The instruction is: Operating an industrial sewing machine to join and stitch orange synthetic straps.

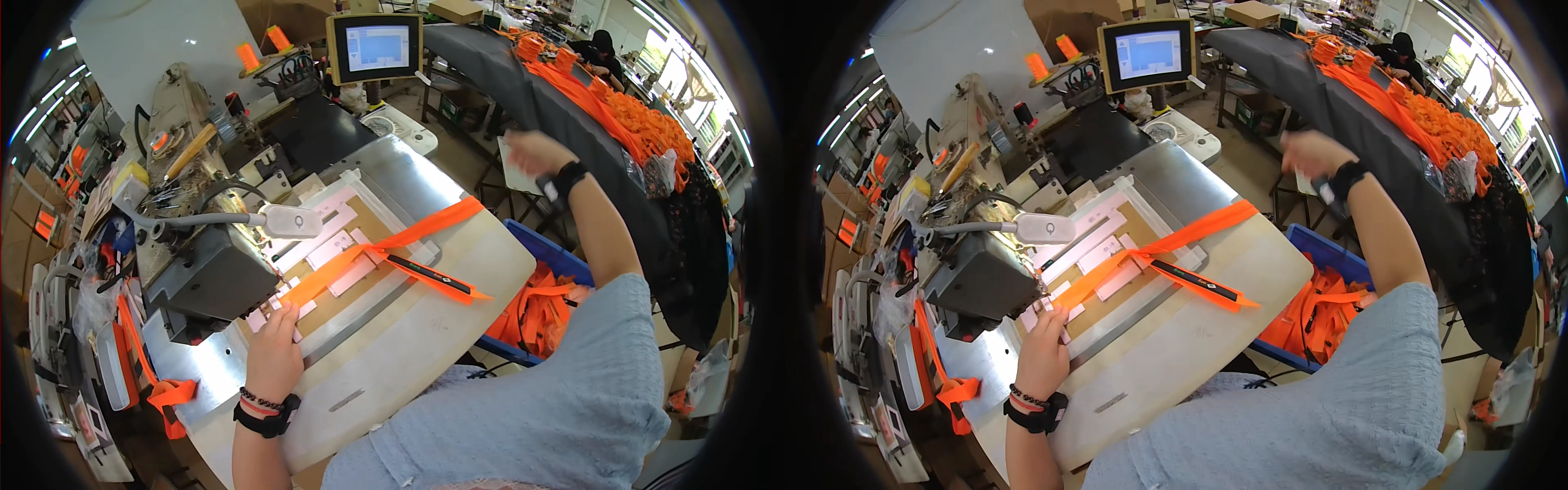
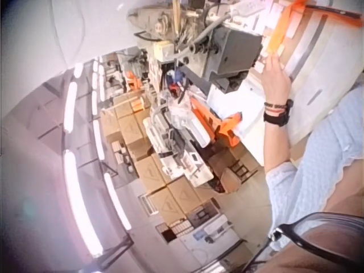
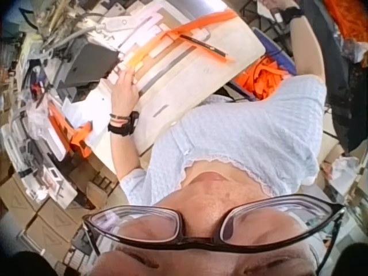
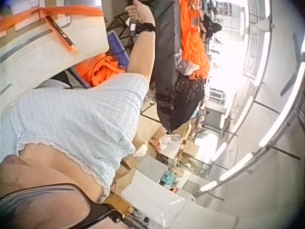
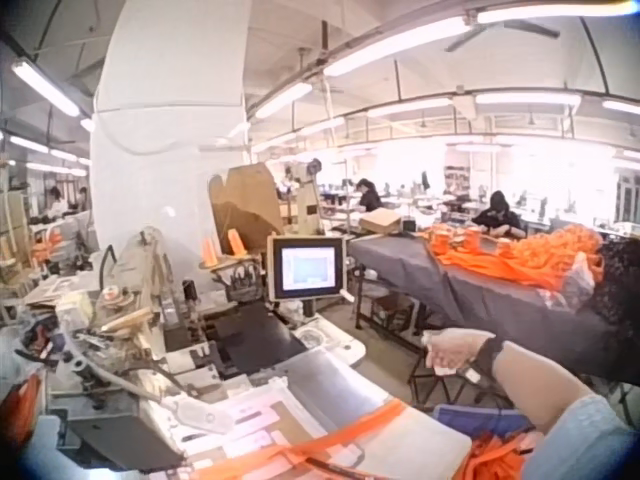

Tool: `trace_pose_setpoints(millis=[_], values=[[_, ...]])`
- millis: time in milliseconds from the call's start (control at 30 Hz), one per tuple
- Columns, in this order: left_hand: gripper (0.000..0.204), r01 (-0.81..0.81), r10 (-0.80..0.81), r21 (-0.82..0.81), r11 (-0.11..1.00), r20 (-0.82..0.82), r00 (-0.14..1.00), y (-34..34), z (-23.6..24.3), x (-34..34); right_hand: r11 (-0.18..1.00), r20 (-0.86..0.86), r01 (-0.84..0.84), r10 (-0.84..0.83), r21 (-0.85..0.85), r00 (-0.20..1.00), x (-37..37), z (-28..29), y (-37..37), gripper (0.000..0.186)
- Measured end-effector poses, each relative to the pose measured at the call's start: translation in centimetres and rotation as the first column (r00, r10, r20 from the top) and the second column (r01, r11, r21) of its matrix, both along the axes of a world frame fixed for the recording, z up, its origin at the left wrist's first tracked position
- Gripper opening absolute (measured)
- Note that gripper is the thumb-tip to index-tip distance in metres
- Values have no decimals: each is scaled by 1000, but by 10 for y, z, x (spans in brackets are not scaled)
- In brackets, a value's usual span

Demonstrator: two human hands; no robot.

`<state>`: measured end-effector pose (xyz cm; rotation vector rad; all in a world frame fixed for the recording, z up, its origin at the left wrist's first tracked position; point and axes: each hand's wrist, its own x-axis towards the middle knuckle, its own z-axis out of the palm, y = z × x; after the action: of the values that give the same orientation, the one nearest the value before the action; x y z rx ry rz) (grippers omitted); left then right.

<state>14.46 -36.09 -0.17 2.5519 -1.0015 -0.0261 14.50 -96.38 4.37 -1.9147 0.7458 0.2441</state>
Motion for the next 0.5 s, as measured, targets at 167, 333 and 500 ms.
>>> trace_pose_setpoints(millis=[167, 333, 500], values=[[43, 0, -3, -77, 997, -46, 999, -4, -4, -3, 925, -126, -197, 249, 324, 960, -22, -100, 45, 61], [29, -82, 81, 60, 995, 14, 997, -7, -23, 0, 802, 111, -241, 216, 547, 970, -10, -167, 1, 46], [32, -15, 21, -94, 995, 55, 998, -9, -27, -3, 846, -113, -252, 340, 470, 933, 0, -179, -111, 41]])
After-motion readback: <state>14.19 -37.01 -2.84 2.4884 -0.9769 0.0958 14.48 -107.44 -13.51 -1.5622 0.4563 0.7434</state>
